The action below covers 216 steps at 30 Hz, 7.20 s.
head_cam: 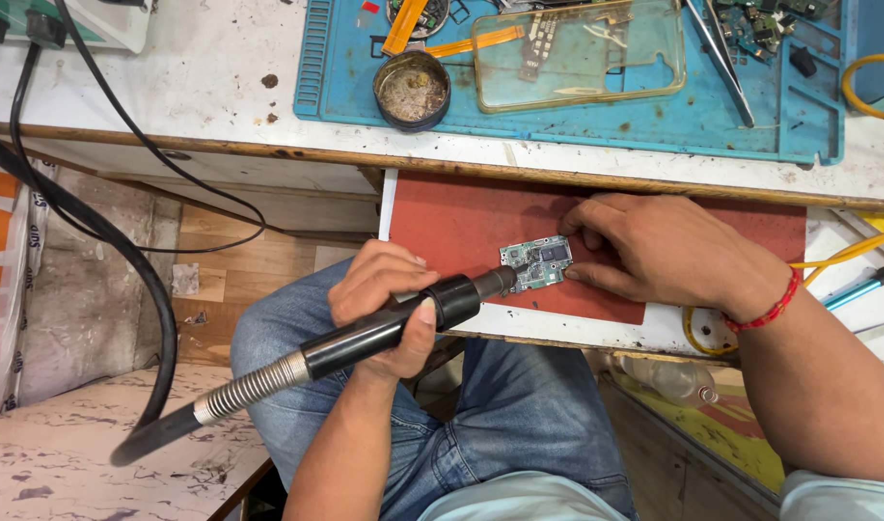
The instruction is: The person sits at a repair workbench holding a small circuit board steady on a red mat with one hand while directing a hot air gun at the board with the other, repositioning the board and the gun repeatedly to heat different areas of the board.
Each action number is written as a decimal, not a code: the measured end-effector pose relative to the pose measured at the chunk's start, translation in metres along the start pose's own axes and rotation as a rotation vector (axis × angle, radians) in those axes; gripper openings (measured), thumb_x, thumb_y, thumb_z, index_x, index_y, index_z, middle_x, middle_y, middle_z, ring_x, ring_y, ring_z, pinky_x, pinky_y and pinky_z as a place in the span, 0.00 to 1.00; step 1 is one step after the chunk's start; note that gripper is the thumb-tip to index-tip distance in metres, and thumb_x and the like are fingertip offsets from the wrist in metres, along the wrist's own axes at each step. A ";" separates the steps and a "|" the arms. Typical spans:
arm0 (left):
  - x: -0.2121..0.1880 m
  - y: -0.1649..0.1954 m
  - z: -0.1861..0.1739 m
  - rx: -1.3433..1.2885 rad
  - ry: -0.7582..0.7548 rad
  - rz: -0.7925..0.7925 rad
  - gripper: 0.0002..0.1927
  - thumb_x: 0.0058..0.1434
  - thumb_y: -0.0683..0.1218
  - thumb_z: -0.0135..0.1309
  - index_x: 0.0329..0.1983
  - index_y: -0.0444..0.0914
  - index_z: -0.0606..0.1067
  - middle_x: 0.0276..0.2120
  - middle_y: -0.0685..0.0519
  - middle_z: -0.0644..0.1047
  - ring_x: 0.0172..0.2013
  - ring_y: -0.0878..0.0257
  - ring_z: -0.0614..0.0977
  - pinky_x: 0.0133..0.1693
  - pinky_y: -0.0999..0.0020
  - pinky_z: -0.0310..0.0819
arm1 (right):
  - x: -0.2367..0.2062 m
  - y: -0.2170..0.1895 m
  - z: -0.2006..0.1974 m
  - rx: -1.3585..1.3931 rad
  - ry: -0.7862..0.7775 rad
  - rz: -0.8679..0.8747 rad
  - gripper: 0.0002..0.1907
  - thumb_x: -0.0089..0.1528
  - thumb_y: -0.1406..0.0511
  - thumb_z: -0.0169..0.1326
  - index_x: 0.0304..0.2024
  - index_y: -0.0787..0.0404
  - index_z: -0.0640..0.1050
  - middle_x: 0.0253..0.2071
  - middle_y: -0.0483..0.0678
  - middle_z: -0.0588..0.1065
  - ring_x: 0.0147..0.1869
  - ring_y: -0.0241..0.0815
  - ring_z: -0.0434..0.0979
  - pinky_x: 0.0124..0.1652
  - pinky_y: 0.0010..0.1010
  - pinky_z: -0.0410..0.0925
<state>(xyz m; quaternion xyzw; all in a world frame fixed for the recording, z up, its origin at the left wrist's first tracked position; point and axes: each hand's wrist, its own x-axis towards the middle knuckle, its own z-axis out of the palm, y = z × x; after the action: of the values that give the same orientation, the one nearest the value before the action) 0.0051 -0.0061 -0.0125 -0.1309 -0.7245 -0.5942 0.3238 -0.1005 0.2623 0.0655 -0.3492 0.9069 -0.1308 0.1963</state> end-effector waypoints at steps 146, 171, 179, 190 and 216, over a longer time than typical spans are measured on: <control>0.009 0.002 0.004 -0.027 -0.192 -0.021 0.14 0.58 0.50 0.61 0.40 0.34 0.80 0.35 0.47 0.82 0.43 0.53 0.85 0.51 0.61 0.81 | 0.000 0.002 0.000 0.019 -0.014 -0.013 0.24 0.54 0.56 0.61 0.51 0.55 0.76 0.39 0.51 0.79 0.37 0.56 0.79 0.35 0.47 0.71; 0.015 0.005 0.004 0.001 -0.220 -0.061 0.16 0.59 0.49 0.63 0.45 0.35 0.80 0.39 0.47 0.83 0.44 0.55 0.85 0.50 0.64 0.81 | -0.001 -0.001 -0.001 -0.003 -0.047 0.052 0.25 0.56 0.52 0.63 0.52 0.54 0.76 0.35 0.51 0.79 0.35 0.56 0.79 0.34 0.46 0.71; 0.015 0.006 0.006 0.047 -0.235 -0.035 0.16 0.58 0.49 0.63 0.45 0.34 0.79 0.40 0.47 0.83 0.45 0.54 0.85 0.51 0.62 0.80 | 0.000 0.001 -0.001 0.002 -0.022 0.011 0.25 0.55 0.54 0.63 0.52 0.55 0.76 0.37 0.52 0.79 0.36 0.57 0.79 0.34 0.46 0.71; 0.014 0.006 0.006 0.031 -0.294 0.030 0.16 0.57 0.50 0.64 0.43 0.35 0.80 0.37 0.48 0.82 0.46 0.52 0.84 0.52 0.61 0.80 | 0.000 0.002 -0.001 0.010 -0.011 -0.017 0.26 0.55 0.55 0.63 0.53 0.56 0.75 0.39 0.51 0.79 0.37 0.56 0.80 0.35 0.46 0.71; 0.006 -0.003 0.005 -0.003 -0.125 0.014 0.16 0.61 0.53 0.57 0.35 0.35 0.79 0.32 0.49 0.81 0.40 0.56 0.84 0.48 0.62 0.81 | -0.001 0.003 0.001 0.039 0.049 -0.092 0.25 0.53 0.57 0.62 0.52 0.56 0.77 0.42 0.50 0.79 0.36 0.55 0.80 0.34 0.44 0.72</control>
<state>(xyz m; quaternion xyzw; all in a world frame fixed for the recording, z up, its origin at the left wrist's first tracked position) -0.0031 -0.0035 -0.0114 -0.1731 -0.7415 -0.5838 0.2819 -0.1008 0.2650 0.0636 -0.3835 0.8916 -0.1658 0.1743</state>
